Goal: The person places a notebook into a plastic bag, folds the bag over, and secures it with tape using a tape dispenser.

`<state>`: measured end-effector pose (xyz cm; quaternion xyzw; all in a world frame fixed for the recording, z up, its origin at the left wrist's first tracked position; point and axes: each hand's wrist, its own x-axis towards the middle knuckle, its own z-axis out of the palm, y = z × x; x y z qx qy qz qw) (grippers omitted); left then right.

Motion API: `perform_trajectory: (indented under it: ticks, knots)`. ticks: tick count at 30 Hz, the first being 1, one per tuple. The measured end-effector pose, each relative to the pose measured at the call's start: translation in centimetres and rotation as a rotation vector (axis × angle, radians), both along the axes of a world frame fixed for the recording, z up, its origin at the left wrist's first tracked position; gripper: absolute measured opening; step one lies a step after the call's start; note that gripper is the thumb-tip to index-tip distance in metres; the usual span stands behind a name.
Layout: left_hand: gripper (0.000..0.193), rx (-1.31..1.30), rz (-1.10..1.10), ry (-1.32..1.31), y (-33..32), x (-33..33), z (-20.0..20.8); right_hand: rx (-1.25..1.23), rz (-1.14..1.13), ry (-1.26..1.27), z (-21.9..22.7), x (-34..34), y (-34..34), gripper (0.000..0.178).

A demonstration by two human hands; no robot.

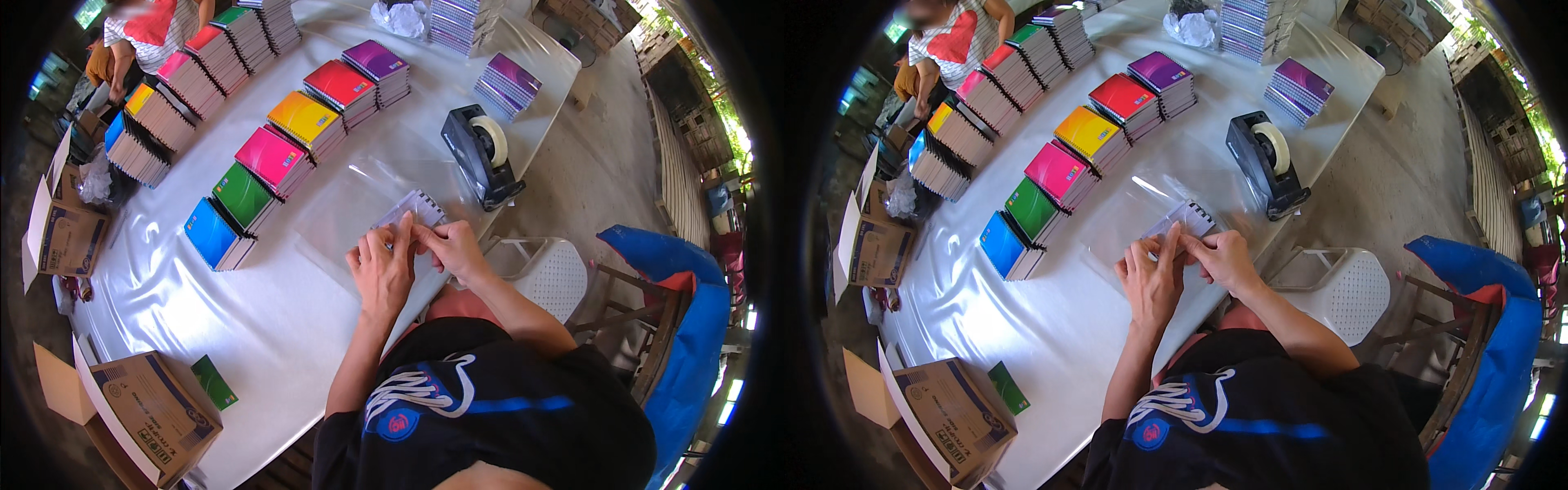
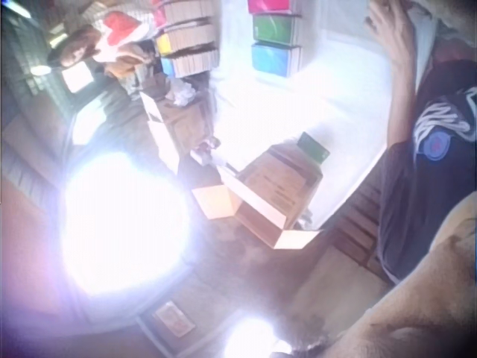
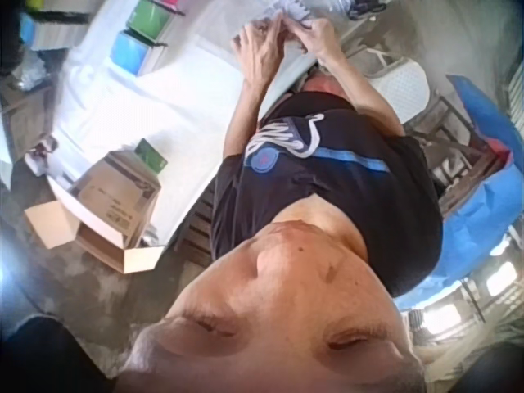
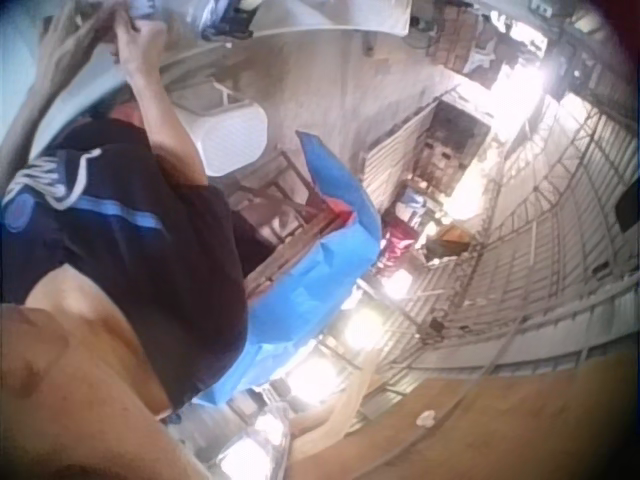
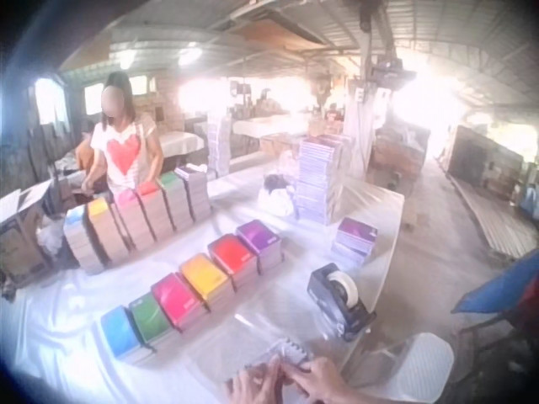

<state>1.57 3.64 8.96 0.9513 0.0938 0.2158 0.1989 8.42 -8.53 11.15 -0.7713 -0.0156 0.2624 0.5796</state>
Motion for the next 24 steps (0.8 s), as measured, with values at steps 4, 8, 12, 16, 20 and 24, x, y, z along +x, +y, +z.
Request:
perform_trajectory:
  ticks: [4,8,12,16,20,24]
  knots:
    - [0.058,-0.01,-0.039,-0.034,1.1,0.2,2.8,-0.151,0.086,-0.283,-5.3,0.4,-1.8,0.043]
    - [0.076,-0.281,-0.154,0.157,1.8,0.9,2.3,-0.351,0.151,-0.619,-9.2,-0.2,-4.2,0.038]
    - [0.093,-0.369,-0.134,0.223,2.9,2.5,1.3,-0.143,0.055,-0.762,-0.4,1.4,-3.7,0.023]
    - [0.091,-1.337,-0.614,0.144,7.5,2.5,-1.8,-0.443,0.626,-1.422,3.5,4.2,0.1,0.077]
    - [0.068,-1.502,-0.083,0.331,8.3,3.5,-5.4,-0.421,1.033,-1.376,1.4,6.0,2.1,0.09]
    - [0.062,-1.032,-0.02,0.202,6.9,4.2,-10.2,-0.14,0.926,-1.181,5.9,10.9,-3.8,0.087]
